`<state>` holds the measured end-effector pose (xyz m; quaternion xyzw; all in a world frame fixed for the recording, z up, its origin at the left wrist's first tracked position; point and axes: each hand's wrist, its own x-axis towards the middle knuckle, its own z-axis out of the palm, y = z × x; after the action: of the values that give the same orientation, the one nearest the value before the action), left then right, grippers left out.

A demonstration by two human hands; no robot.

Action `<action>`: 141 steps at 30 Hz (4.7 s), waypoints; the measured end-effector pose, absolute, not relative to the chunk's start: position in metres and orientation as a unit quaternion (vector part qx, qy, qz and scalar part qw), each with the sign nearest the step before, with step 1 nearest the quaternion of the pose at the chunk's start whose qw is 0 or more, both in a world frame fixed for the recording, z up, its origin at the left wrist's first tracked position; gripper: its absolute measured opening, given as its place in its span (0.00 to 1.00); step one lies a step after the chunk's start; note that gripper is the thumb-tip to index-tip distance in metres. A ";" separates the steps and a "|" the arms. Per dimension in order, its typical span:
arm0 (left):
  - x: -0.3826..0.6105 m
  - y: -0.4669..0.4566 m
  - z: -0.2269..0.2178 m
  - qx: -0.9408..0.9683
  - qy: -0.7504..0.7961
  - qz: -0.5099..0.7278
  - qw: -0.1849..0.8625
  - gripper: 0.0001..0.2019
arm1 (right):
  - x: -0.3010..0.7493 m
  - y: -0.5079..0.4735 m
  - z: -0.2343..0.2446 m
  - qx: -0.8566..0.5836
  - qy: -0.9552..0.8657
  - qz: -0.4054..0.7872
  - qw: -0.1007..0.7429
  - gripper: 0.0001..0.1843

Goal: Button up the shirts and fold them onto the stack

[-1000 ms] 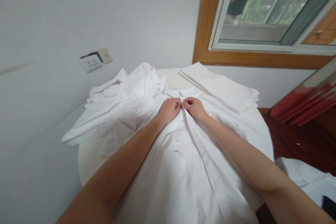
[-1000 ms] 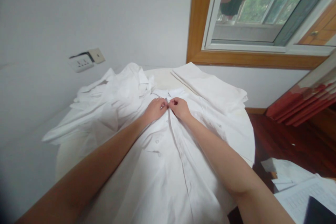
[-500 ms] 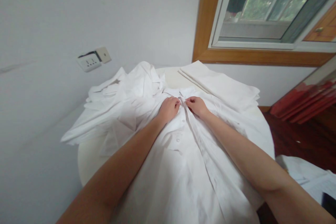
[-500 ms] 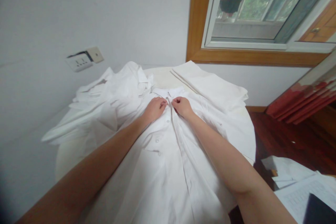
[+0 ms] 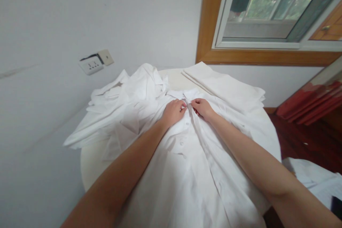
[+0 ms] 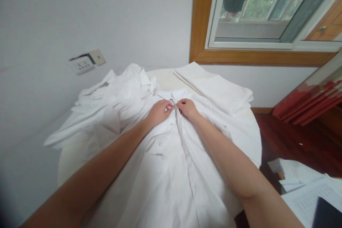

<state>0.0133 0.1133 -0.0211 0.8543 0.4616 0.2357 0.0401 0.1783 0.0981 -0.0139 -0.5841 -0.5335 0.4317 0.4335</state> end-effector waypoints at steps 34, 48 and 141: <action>0.009 0.114 -0.022 0.785 0.465 0.354 0.206 0.02 | 0.174 0.098 -0.010 -0.497 -0.501 0.523 0.477 0.06; 0.007 0.123 -0.018 0.723 0.481 0.365 0.336 0.04 | 0.168 0.095 -0.020 -0.530 -0.496 0.501 0.471 0.04; 0.013 0.117 -0.034 0.748 0.480 0.388 0.244 0.12 | 0.168 0.099 -0.017 -0.543 -0.569 0.471 0.400 0.11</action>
<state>0.0129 0.1167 -0.0335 0.7475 0.4802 0.3884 0.2444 0.1676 0.0988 -0.0168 -0.5428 -0.5688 0.4711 0.3999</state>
